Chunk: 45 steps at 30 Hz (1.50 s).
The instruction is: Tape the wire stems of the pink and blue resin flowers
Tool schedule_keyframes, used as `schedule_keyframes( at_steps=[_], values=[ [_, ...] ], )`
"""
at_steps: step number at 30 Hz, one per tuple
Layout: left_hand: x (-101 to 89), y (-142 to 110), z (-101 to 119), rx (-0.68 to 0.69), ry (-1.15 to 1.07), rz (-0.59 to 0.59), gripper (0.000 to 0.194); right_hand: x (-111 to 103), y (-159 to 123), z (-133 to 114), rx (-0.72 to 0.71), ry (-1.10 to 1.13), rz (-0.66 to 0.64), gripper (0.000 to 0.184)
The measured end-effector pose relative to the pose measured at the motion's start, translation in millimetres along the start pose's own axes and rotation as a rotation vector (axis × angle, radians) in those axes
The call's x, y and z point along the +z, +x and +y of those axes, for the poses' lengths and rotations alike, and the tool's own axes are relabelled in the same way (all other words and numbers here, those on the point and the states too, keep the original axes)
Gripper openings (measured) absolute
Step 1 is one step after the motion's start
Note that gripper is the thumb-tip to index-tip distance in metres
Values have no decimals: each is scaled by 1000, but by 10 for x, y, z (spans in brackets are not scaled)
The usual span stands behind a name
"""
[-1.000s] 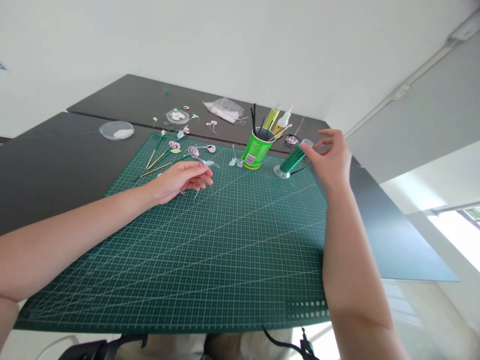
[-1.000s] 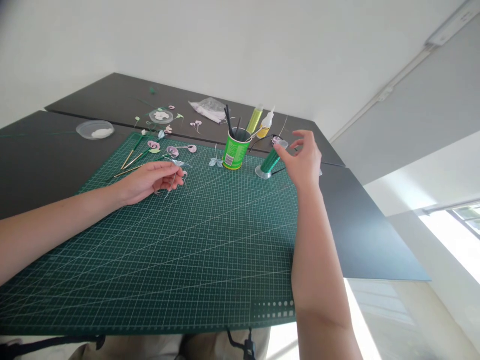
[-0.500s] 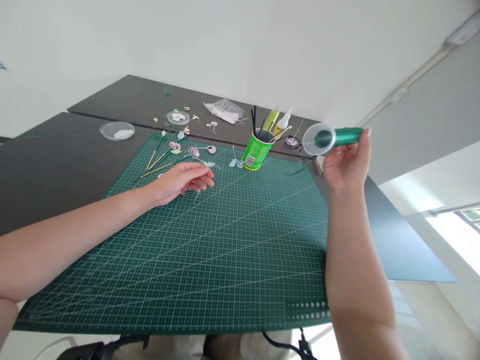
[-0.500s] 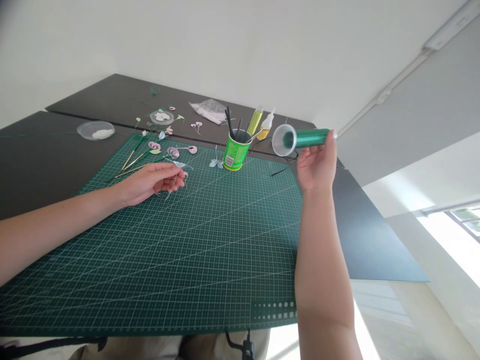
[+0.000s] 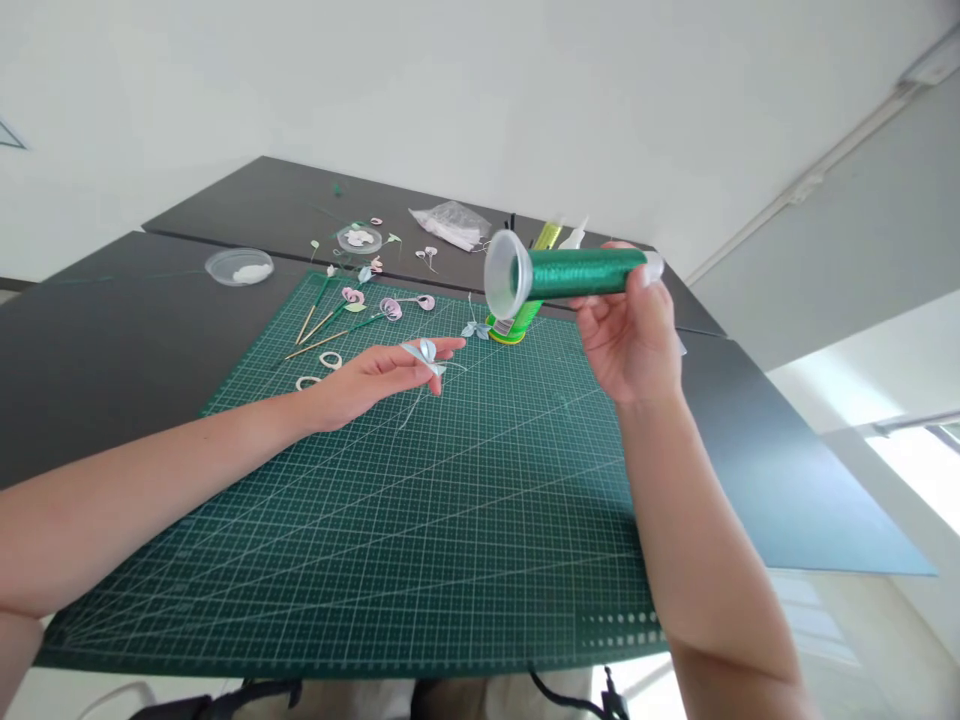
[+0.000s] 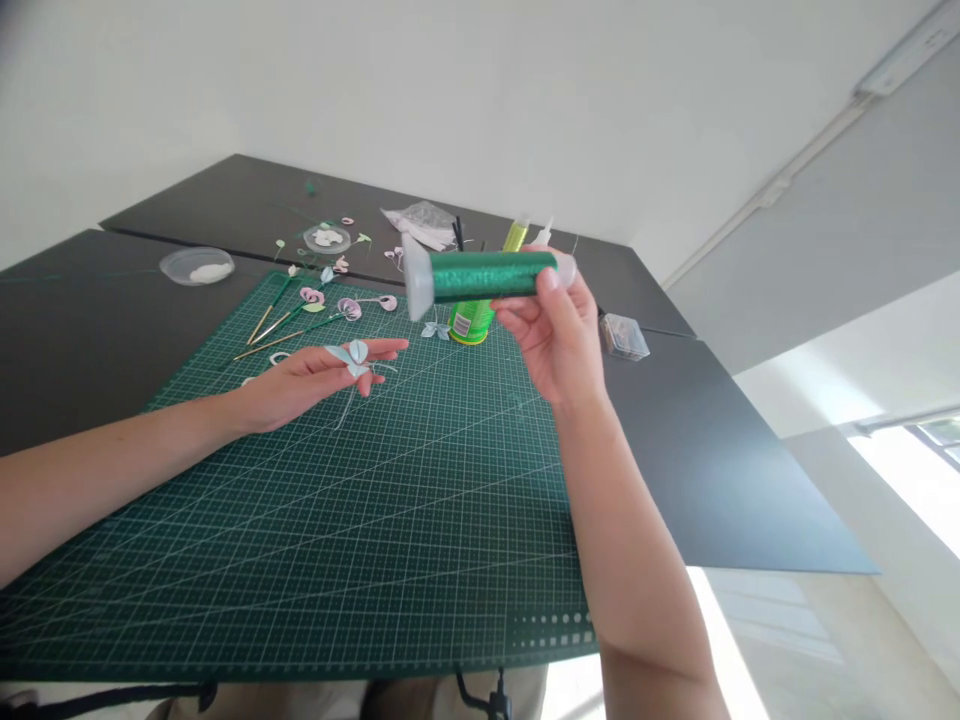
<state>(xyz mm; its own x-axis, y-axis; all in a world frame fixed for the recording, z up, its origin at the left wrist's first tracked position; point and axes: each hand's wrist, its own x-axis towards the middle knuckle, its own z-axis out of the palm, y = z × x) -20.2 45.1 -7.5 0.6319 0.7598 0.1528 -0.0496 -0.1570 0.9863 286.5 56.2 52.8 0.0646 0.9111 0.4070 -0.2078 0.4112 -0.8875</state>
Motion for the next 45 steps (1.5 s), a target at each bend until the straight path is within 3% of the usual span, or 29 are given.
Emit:
schedule_keyframes(
  at_steps=[4,10,12,14,17,22,27,31,36,40,45],
  values=[
    [34,-45,-13,108,72,-65,33,313,-173,40,103,27,-104,41],
    [118,-99,38,167,145,-146,28,572,-390,54,195,83,-230,41],
    [137,-102,75,153,145,-190,29,596,-414,38,174,54,-213,40],
    [144,-97,110,119,118,-221,30,554,-378,26,116,-25,-115,39],
    [135,-81,141,79,98,-242,27,323,-197,29,-5,-133,115,34],
    [109,-81,149,-29,71,-326,22,-381,228,38,-199,-19,605,27],
    [47,-96,137,-120,-79,-408,29,-914,404,0,-200,-115,774,19],
    [8,-74,180,-153,-171,-577,31,-981,377,44,-163,-311,629,18],
    [27,-50,256,-120,-24,-764,30,-860,336,196,-40,-602,423,21],
    [41,-42,268,-112,23,-820,29,-766,320,274,34,-801,264,29],
    [44,-20,261,-120,35,-808,27,-721,287,298,40,-932,106,42]
  ],
)
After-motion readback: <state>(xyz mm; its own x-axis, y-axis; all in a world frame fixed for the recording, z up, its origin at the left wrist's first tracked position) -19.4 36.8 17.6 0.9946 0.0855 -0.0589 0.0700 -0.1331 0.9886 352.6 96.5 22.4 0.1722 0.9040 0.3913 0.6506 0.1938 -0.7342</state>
